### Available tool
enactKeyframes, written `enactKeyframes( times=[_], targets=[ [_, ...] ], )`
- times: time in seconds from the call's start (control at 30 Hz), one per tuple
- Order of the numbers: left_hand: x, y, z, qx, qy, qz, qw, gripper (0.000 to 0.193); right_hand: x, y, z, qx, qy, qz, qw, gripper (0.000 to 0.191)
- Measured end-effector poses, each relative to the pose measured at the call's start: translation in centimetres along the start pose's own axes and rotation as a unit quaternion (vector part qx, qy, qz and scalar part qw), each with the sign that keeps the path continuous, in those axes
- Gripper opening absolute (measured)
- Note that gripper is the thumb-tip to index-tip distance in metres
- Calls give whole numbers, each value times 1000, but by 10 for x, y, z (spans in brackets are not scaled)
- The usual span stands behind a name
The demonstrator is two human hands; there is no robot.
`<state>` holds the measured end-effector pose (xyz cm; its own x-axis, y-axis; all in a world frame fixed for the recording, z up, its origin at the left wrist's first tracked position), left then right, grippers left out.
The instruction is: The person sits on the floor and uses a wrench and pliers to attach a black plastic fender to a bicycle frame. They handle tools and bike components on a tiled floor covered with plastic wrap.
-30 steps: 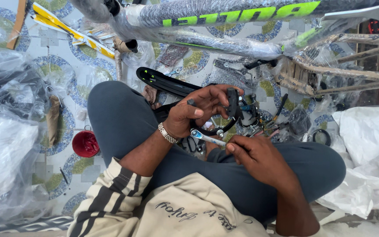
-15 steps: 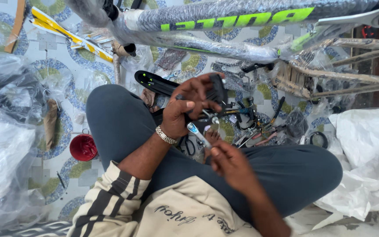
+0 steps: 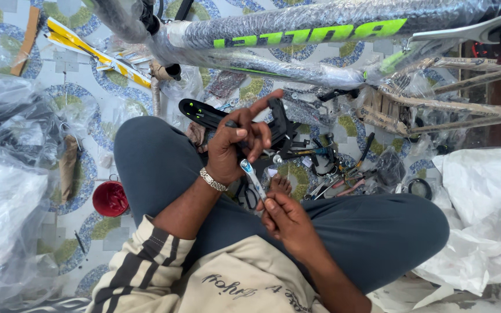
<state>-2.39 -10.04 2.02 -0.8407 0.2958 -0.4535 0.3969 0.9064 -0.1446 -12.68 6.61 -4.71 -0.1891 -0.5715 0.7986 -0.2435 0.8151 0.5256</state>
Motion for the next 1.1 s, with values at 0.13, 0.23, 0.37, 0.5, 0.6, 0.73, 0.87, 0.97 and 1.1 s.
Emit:
enactKeyframes(
  times=[0.13,0.23,0.37,0.5,0.6,0.73,0.87,0.97,1.1],
  targets=[
    [13,0,-13,55,14,61,996,34,10,5,2,19,52,12,998,27],
    [13,0,-10,44,2,51,998,34,12,5,2,10,52,14,998,27],
    [12,0,-5,30,-17,33,999,35,14,2,3,6,46,17,999,26],
    [11,1,-6,34,-34,19,999,36,19,6,9,10,85,8,996,27],
    [13,3,-15,55,-36,22,998,34,32,14,9,17,126,43,991,28],
    [17,4,-25,55,-74,41,995,48,50,23,8,3,227,97,969,28],
    [17,3,-32,60,-99,55,992,54,50,23,4,17,253,69,965,31],
    [20,5,-33,73,-89,80,990,46,45,23,-1,55,188,47,979,30],
    [42,13,-26,65,-31,161,984,46,24,28,0,100,99,-44,989,30]
  ],
)
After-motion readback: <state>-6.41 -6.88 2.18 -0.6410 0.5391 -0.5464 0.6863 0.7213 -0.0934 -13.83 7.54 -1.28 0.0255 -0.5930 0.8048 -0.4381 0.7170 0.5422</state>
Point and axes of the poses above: each hand's wrist, its own y-axis away from the middle knuckle, its own z-axis out of the back of the hand, x = y × z, the point moved 10 cm from there along -y, towards the middle knuckle, and after that the axes turned 2 degrees about z, right-handed, at the moved point
